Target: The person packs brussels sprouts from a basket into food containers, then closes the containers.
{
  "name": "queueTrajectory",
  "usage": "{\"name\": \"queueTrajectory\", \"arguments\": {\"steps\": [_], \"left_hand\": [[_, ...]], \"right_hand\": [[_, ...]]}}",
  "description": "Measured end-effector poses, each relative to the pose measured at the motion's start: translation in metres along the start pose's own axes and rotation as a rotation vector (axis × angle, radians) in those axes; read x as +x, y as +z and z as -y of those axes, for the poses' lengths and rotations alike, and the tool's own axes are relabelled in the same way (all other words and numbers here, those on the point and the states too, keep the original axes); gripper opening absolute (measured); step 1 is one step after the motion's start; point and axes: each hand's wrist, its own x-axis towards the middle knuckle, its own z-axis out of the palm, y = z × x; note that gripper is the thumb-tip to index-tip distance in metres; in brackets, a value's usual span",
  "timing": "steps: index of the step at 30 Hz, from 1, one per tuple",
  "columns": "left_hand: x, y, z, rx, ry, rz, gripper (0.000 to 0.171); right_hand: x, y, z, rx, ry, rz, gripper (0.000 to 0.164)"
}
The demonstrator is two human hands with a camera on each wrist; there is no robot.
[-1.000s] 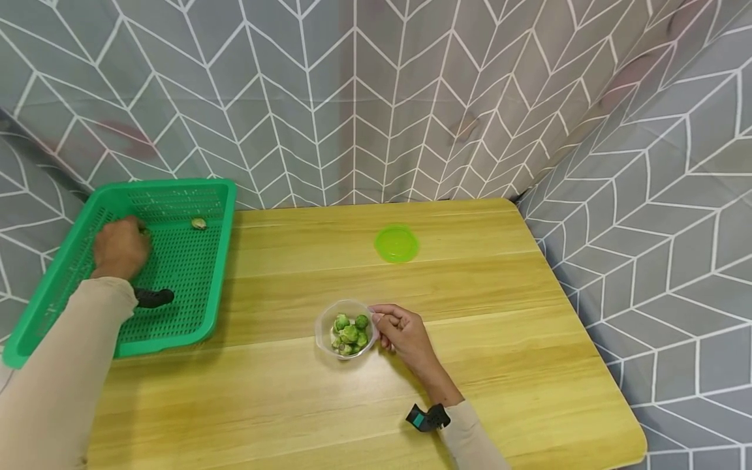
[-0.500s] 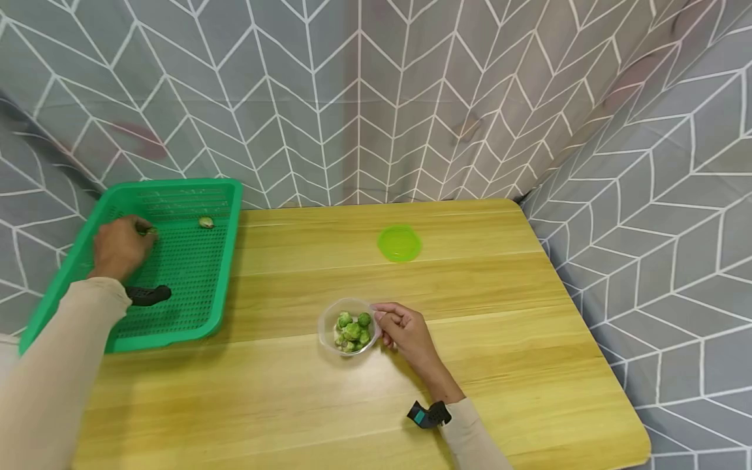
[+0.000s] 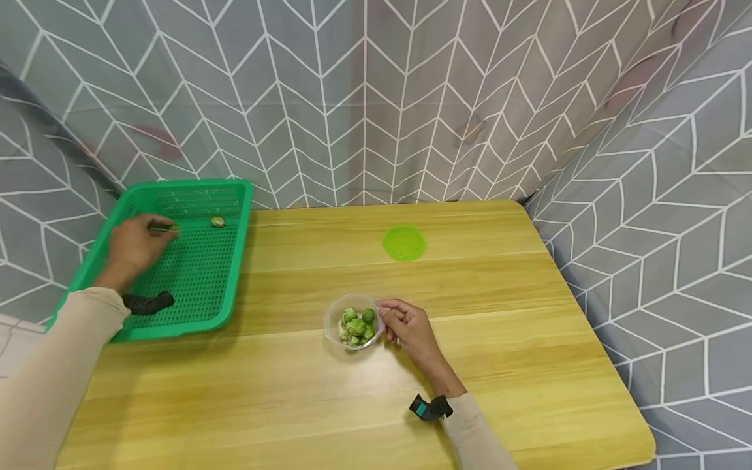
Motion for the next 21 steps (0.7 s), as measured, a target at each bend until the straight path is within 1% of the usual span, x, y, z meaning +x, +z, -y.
{"name": "queueTrajectory", "arguments": {"steps": [3, 7, 10, 12, 16, 21], "left_hand": [[-0.009, 0.000, -0.010, -0.048, -0.016, 0.027, 0.042], [-0.017, 0.000, -0.021, -0.084, -0.017, 0.056, 0.048], [-0.022, 0.000, -0.030, -0.090, 0.002, 0.053, 0.049], [-0.025, 0.000, -0.036, -0.094, 0.021, 0.041, 0.048], [-0.034, 0.001, -0.049, -0.113, 0.059, 0.017, 0.045], [-0.048, 0.002, -0.069, -0.162, 0.080, 0.035, 0.044]], "right_hand": [[-0.001, 0.001, 0.005, 0.006, 0.010, 0.006, 0.025], [-0.007, 0.004, 0.019, 0.004, 0.007, 0.011, 0.026], [-0.010, 0.006, 0.027, -0.001, -0.006, 0.010, 0.026], [-0.011, 0.007, 0.029, -0.001, -0.017, 0.010, 0.026], [-0.009, 0.005, 0.024, -0.003, -0.017, 0.012, 0.025], [-0.003, 0.002, 0.008, 0.007, 0.001, 0.012, 0.025]]}}
